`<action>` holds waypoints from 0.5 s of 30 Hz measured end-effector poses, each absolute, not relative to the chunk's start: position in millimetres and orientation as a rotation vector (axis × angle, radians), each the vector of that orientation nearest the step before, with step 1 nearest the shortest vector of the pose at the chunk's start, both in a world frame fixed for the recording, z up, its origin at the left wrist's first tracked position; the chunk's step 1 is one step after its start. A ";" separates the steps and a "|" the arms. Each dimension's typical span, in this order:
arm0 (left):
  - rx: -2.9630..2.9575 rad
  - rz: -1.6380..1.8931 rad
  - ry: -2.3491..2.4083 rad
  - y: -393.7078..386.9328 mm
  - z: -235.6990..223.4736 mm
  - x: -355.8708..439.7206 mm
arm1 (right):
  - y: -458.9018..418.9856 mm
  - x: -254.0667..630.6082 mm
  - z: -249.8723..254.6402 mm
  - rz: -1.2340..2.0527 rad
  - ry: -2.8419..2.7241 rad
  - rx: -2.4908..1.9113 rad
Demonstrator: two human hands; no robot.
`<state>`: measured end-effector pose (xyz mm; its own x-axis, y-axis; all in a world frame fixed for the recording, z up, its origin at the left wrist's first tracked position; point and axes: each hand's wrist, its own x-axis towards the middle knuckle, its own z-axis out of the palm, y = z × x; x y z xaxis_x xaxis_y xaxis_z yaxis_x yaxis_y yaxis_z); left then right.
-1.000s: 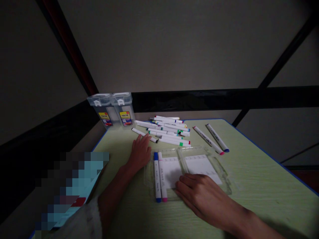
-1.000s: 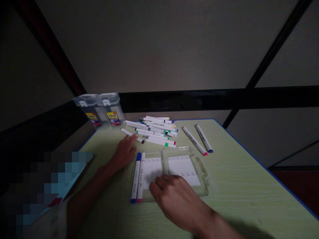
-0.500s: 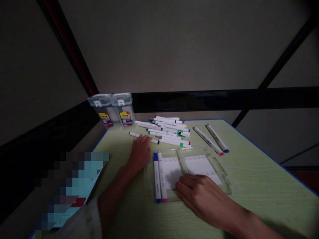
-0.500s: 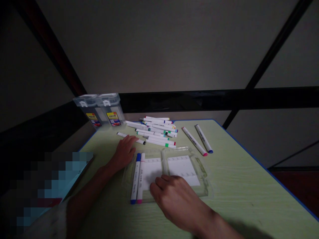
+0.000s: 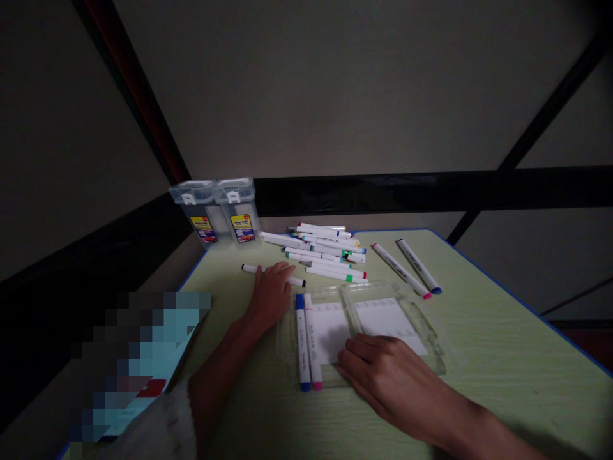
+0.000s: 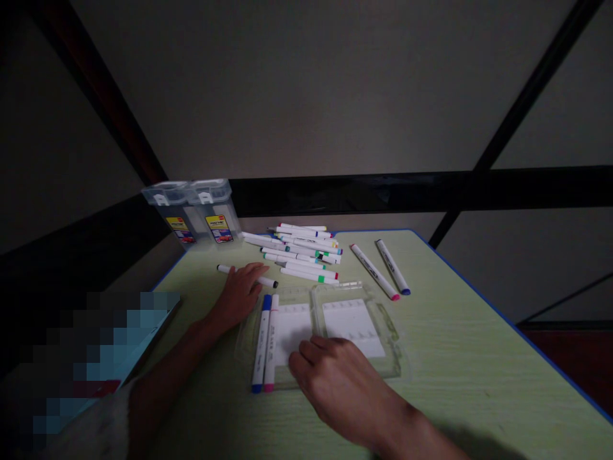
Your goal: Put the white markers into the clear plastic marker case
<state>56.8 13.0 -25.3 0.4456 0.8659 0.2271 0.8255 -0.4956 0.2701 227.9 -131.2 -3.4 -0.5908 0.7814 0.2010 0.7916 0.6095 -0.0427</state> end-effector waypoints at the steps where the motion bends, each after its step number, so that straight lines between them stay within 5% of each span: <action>1: 2.567 0.524 1.494 12.1 -24.4 57.2 | -131.4 228.0 -3.4 -0.071 -2.633 -1.305; 15: 2.498 0.706 1.708 22.7 -26.4 25.6 | -132.2 228.7 -3.4 -0.062 -2.639 -1.312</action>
<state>25.6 22.7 -26.4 0.2926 0.8914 0.3462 0.8758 -0.3951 0.2773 228.7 -132.2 -3.4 -0.5886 0.7854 0.1914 0.7936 0.6065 -0.0483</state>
